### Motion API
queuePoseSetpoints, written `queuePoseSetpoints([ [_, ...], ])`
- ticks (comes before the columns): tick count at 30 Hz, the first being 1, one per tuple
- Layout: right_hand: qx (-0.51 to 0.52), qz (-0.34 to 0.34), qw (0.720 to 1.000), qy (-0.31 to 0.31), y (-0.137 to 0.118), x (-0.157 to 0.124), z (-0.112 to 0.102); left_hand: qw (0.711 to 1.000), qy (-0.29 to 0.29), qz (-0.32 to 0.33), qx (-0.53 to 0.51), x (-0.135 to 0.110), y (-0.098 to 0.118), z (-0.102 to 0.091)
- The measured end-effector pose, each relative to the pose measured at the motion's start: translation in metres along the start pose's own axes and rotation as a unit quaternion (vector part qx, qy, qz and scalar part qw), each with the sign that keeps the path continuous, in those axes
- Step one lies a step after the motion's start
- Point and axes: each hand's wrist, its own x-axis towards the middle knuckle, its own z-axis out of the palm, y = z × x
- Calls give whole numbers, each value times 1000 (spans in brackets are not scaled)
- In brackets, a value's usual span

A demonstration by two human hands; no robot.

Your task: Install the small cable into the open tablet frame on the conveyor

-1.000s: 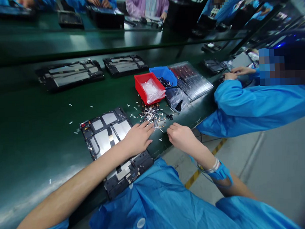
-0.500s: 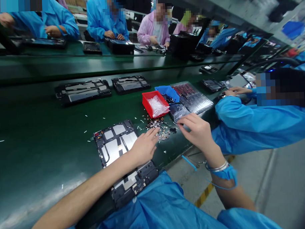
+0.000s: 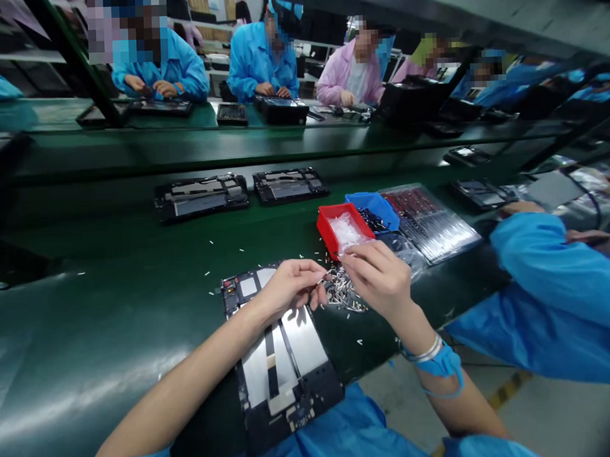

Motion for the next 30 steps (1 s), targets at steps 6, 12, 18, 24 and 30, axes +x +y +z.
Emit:
queuePoseSetpoints([
  [6, -30, -19, 999, 21, 10, 4, 18, 998, 25, -12, -50, 0, 7, -9],
  [12, 58, 54, 996, 50, -2, 10, 25, 995, 100, 25, -11, 4, 5, -13],
  [18, 135, 114, 984, 29, -20, 13, 33, 984, 145, 71, 70, 5, 0, -12],
  [24, 141, 139, 980, -28, -7, 11, 41, 978, 165, 62, 114, 6, -2, -18],
  [30, -72, 190, 979, 22, 24, 4, 47, 988, 143, -1, 50, 12, -9, -21],
])
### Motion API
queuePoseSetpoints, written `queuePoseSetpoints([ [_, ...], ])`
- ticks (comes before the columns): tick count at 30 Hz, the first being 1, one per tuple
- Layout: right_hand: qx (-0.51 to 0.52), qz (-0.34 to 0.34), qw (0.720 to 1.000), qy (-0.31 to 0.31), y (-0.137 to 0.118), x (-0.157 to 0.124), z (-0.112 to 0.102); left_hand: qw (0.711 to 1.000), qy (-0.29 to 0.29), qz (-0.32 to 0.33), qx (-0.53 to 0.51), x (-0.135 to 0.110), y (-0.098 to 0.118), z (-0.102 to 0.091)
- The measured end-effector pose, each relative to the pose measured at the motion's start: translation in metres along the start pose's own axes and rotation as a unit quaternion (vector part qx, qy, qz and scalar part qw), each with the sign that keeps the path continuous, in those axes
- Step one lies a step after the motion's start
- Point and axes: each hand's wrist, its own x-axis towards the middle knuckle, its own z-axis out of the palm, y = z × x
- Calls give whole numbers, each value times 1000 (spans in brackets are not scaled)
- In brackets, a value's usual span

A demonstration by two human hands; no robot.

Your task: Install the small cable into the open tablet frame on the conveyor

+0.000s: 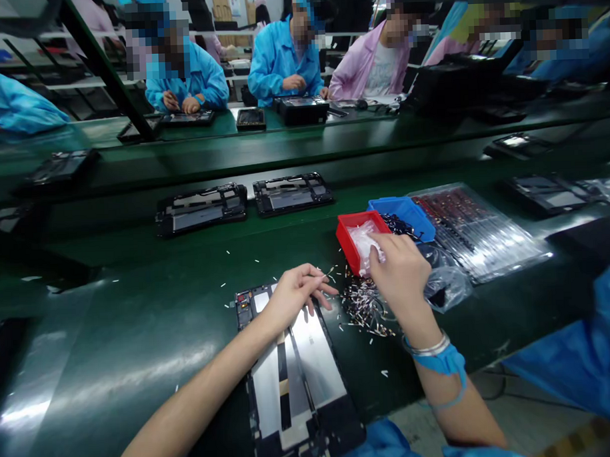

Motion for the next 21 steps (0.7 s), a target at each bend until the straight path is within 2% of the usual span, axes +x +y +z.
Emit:
queuePoseSetpoints([
  [2, 28, -18, 999, 15, -4, -3, 0, 1000, 7, -5, -19, 1, -1, -1],
  [6, 179, -93, 979, -21, -29, -13, -2, 999, 25, 10, -35, 1, -1, 0],
  [9, 184, -99, 977, -33, -39, -18, -1, 999, 29, 26, -34, 0, 0, 3],
  [16, 159, -90, 982, -52, -39, -24, 2, 998, 55, 29, -2, -2, -4, 9],
  [19, 169, -79, 981, -59, -31, -24, 3, 999, 50, 12, 5, -4, -3, 8],
  [21, 153, -54, 986, -36, -19, -21, 2, 999, 44, -3, 3, -4, -2, 7],
])
